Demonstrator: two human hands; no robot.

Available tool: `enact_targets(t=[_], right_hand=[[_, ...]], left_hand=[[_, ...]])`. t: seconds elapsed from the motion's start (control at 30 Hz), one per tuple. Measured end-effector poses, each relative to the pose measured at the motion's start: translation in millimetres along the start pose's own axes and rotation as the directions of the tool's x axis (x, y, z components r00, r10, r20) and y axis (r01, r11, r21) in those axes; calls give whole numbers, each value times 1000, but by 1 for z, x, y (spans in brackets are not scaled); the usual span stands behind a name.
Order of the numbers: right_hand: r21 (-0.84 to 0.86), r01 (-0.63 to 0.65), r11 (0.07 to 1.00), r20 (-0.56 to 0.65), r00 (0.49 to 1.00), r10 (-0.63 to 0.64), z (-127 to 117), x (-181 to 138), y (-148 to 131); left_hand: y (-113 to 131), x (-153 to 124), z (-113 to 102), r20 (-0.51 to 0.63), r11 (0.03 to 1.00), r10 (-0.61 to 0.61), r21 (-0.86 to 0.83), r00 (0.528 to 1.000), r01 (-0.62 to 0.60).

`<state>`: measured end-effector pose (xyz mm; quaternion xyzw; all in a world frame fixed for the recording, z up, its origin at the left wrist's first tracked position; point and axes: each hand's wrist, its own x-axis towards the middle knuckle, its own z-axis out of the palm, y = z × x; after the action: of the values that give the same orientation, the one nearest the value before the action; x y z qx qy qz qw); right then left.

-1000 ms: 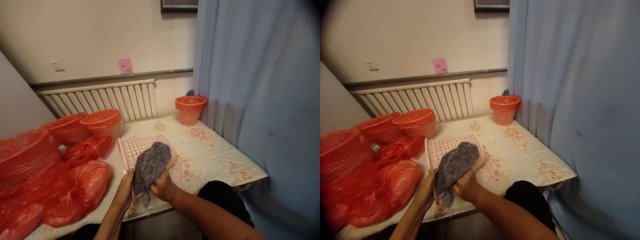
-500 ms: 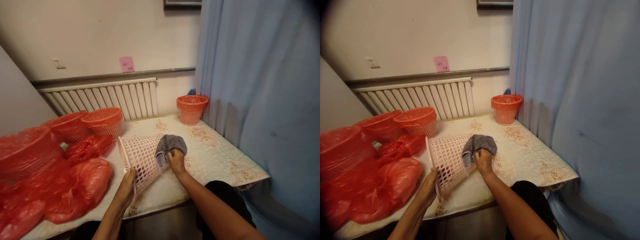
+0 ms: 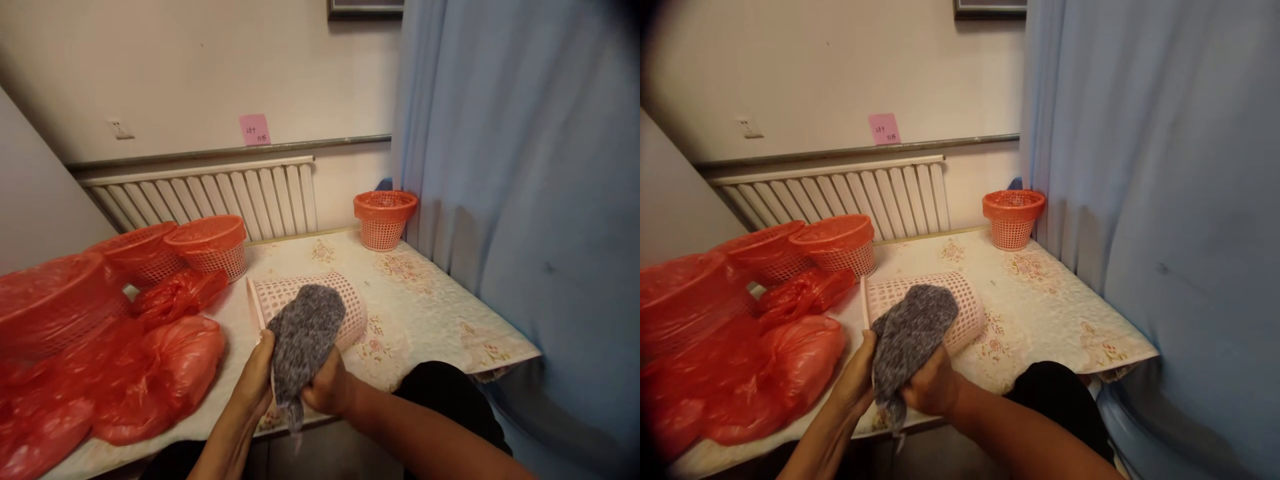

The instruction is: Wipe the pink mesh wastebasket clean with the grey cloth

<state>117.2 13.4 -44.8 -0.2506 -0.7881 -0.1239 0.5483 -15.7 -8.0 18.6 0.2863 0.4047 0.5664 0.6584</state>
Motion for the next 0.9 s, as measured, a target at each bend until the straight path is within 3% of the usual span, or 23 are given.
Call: enact_targets(t=[0.17,0.33,0.43,0.57,0.73,0.9], right_hand=[[20,13,1000,4,1000,-13,-11,3,-11],[39,14,999,3,1000,-14,-10,4,2],[50,29,998,12,999,-30,-9,2,4],[27,39,999,10,999,-40,-11,2,5],[4,26,1000,5,1000,-26,-12,7,10],[2,-21,1000,2,1000,21,-12,7,19]], left_hand=[[2,-6,11,21,1000,-29,6,999,29],[-6,-7,9,46,983,126,125,991,-131],[-16,-12,1,56,954,179,232,982,-188],[-30,-16,-18,54,917,156,364,986,-165],[-43,-12,-41,41,899,120,420,992,-126],[-50,-10,-47,30,862,167,481,985,-161]])
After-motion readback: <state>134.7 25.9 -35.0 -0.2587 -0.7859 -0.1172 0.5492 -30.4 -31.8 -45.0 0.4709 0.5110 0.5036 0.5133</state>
